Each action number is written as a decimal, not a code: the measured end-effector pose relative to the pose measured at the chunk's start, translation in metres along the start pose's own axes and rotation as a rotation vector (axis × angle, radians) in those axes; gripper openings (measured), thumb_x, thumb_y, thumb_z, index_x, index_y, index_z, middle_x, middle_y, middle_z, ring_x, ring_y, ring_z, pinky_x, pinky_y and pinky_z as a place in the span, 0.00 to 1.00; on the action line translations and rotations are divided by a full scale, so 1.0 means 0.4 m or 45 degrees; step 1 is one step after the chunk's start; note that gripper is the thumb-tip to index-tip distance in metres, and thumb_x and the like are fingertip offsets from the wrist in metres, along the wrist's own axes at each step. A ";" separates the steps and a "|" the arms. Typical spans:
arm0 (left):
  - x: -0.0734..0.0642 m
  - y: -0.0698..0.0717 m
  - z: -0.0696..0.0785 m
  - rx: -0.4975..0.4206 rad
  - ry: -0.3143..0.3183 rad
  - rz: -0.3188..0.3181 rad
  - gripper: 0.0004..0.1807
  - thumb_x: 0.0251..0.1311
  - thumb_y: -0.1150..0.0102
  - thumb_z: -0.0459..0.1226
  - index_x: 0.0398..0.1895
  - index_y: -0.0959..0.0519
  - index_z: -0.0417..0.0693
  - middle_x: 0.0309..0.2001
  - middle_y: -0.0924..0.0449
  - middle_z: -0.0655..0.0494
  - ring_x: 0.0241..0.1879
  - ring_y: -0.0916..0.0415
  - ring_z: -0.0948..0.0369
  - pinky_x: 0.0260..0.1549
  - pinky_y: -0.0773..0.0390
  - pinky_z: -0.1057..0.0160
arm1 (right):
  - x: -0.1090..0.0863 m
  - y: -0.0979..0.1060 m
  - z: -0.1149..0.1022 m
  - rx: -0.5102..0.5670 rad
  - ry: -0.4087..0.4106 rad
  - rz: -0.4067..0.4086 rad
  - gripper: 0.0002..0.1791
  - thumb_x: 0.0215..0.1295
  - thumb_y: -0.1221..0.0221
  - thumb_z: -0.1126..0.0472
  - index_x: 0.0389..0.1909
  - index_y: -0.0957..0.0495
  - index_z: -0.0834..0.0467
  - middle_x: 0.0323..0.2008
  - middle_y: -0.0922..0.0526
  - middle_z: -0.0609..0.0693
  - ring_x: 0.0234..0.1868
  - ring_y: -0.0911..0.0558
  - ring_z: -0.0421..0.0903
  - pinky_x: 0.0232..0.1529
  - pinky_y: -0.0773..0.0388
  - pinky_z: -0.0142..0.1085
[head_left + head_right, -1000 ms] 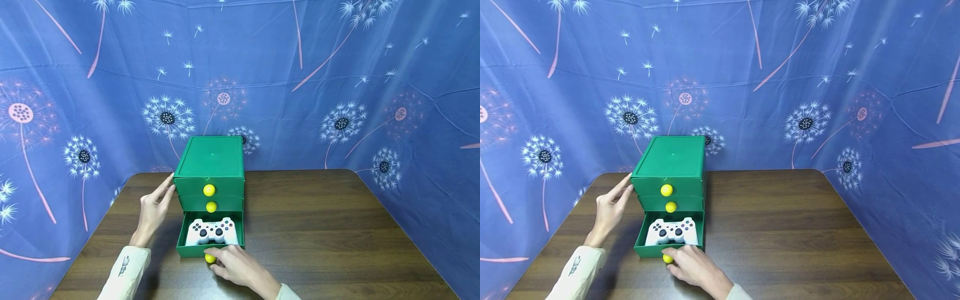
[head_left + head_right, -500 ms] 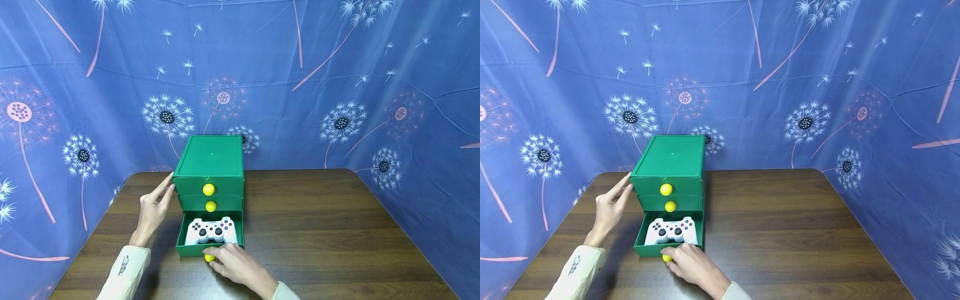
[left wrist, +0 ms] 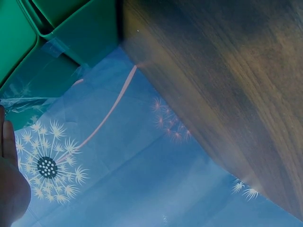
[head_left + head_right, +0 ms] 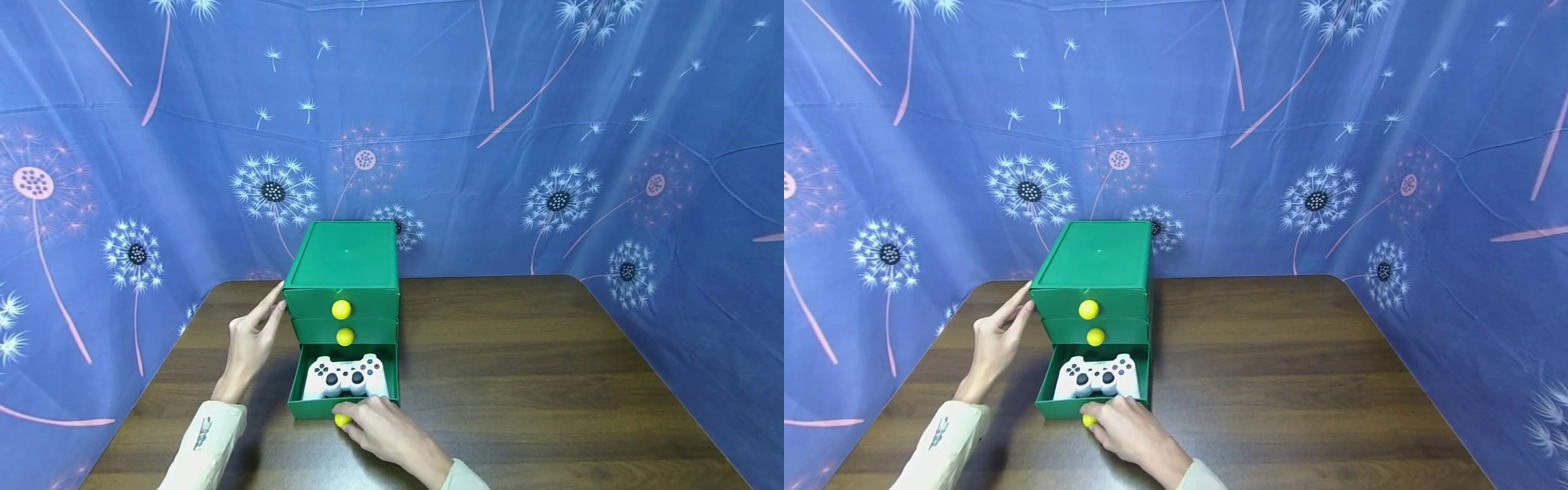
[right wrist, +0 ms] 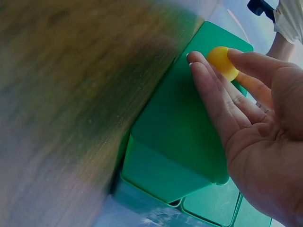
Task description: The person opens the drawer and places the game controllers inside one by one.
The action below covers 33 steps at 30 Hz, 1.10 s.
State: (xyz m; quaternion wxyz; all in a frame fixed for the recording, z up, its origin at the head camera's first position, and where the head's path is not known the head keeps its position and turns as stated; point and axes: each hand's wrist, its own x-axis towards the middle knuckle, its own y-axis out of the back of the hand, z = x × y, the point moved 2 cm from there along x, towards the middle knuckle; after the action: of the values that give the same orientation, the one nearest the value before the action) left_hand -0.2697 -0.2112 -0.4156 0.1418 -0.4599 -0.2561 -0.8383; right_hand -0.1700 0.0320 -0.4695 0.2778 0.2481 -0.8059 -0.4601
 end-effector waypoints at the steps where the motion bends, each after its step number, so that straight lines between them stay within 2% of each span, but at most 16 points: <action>1: 0.000 0.001 0.001 -0.001 0.000 -0.002 0.29 0.64 0.34 0.22 0.66 0.18 0.51 0.44 0.11 0.44 0.36 0.13 0.58 0.15 0.36 0.72 | 0.000 0.000 0.000 -0.003 0.003 0.003 0.12 0.72 0.35 0.64 0.53 0.14 0.53 0.30 0.18 0.37 0.20 0.33 0.24 0.27 0.32 0.17; 8: 0.000 0.004 0.003 -0.004 -0.004 -0.012 0.29 0.66 0.36 0.23 0.68 0.19 0.53 0.43 0.11 0.44 0.35 0.13 0.55 0.14 0.38 0.72 | 0.001 -0.001 0.001 0.009 -0.007 0.001 0.12 0.73 0.35 0.64 0.53 0.14 0.53 0.30 0.19 0.38 0.20 0.33 0.24 0.27 0.32 0.17; 19: 0.001 0.004 0.002 0.012 0.001 -0.016 0.29 0.67 0.37 0.23 0.68 0.20 0.55 0.43 0.11 0.44 0.37 0.13 0.58 0.24 0.29 0.74 | 0.006 -0.002 0.010 0.012 0.022 0.028 0.10 0.73 0.35 0.64 0.52 0.13 0.53 0.30 0.19 0.37 0.21 0.33 0.24 0.28 0.32 0.17; 29: 0.003 0.004 0.003 0.003 -0.002 -0.016 0.29 0.67 0.37 0.23 0.68 0.20 0.54 0.42 0.11 0.44 0.37 0.13 0.61 0.21 0.31 0.72 | 0.016 0.003 0.024 0.073 0.003 0.029 0.11 0.72 0.35 0.65 0.52 0.14 0.55 0.31 0.18 0.38 0.23 0.30 0.25 0.28 0.30 0.17; 33: 0.002 0.004 0.004 -0.001 0.001 -0.013 0.28 0.67 0.37 0.22 0.68 0.20 0.53 0.42 0.11 0.44 0.36 0.13 0.58 0.21 0.32 0.72 | 0.021 0.004 0.032 0.088 -0.013 0.016 0.11 0.72 0.35 0.65 0.53 0.14 0.55 0.33 0.17 0.38 0.23 0.30 0.25 0.28 0.29 0.17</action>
State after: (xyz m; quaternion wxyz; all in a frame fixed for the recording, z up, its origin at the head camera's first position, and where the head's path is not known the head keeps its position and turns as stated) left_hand -0.2682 -0.2116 -0.4138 0.1374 -0.4583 -0.2582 -0.8393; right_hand -0.1848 0.0352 -0.4717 0.2678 0.2501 -0.8244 -0.4313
